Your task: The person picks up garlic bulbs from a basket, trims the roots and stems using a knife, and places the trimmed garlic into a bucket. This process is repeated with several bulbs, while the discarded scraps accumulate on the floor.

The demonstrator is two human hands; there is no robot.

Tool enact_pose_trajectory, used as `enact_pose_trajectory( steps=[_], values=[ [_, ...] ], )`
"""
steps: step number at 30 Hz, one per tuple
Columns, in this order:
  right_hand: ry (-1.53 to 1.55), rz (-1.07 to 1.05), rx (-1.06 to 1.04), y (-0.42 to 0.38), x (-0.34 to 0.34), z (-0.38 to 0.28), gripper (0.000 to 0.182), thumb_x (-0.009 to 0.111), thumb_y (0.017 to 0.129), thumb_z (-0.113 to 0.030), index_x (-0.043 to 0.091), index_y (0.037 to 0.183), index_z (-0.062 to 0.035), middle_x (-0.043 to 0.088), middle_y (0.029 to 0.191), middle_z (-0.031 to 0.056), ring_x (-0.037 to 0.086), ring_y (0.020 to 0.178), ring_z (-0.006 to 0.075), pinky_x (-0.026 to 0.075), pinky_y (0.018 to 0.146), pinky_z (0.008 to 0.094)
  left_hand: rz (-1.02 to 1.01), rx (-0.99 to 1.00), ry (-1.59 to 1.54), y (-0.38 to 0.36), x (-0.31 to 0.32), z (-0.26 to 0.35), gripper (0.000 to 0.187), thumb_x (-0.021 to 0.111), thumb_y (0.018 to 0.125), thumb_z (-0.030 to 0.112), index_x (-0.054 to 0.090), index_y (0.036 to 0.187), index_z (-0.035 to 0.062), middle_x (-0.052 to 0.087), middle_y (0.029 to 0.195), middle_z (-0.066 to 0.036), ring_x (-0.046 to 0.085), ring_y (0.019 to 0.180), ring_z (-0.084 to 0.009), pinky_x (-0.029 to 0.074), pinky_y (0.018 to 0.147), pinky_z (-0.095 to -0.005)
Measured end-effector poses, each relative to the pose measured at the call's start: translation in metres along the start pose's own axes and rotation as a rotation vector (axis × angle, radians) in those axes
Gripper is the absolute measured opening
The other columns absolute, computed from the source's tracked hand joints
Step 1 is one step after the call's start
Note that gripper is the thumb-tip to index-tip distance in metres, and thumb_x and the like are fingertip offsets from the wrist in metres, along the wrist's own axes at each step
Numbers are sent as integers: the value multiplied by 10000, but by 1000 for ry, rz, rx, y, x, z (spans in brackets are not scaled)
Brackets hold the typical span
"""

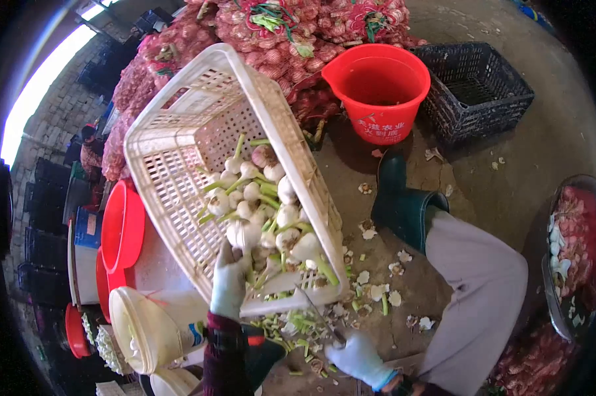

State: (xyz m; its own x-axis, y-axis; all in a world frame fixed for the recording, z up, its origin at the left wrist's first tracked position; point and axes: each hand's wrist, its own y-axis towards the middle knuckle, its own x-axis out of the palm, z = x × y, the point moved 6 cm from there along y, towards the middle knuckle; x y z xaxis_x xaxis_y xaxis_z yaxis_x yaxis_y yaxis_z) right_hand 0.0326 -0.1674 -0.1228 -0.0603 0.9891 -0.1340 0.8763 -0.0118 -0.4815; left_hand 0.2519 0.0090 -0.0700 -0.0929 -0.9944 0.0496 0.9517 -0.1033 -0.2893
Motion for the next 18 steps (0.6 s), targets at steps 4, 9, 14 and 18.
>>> enact_pose_trajectory(
  steps=[4, 9, 14, 18],
  values=[
    [-116, 166, -425, -13, -10, -48, 117, 640, 733, -114, 552, 705, -43, 517, 588, 154, 514, 523, 332, 406, 506, 397, -84, -45, -100, -125, 3, -9, 616, 480, 714, -82, 406, 1316, 24, 565, 1139, -81, 578, 941, -160, 488, 799, -279],
    [-546, 22, -681, -58, 0, -87, 184, 688, 646, -140, 561, 769, -92, 563, 694, 107, 594, 641, 346, 466, 557, 437, -10, -72, -200, -230, -1, -4, 710, 729, 667, 114, 403, 1292, 24, 567, 1142, -97, 595, 1004, -189, 503, 853, -303],
    [-639, -69, -799, -84, 19, -82, 235, 721, 622, -172, 562, 783, -112, 564, 701, 78, 602, 623, 319, 477, 550, 430, 54, 22, 6, -264, -19, -3, 655, 756, 745, 185, 406, 1274, 21, 566, 1142, -107, 591, 1033, -195, 512, 873, -317],
    [-686, -128, -761, -86, 28, -72, 252, 723, 610, -173, 563, 797, -116, 565, 712, 80, 605, 624, 315, 472, 541, 434, 156, 17, 217, -264, -26, -9, 414, 579, 895, 154, 421, 1252, 18, 567, 1123, -115, 597, 1001, -180, 512, 857, -305]
  ],
)
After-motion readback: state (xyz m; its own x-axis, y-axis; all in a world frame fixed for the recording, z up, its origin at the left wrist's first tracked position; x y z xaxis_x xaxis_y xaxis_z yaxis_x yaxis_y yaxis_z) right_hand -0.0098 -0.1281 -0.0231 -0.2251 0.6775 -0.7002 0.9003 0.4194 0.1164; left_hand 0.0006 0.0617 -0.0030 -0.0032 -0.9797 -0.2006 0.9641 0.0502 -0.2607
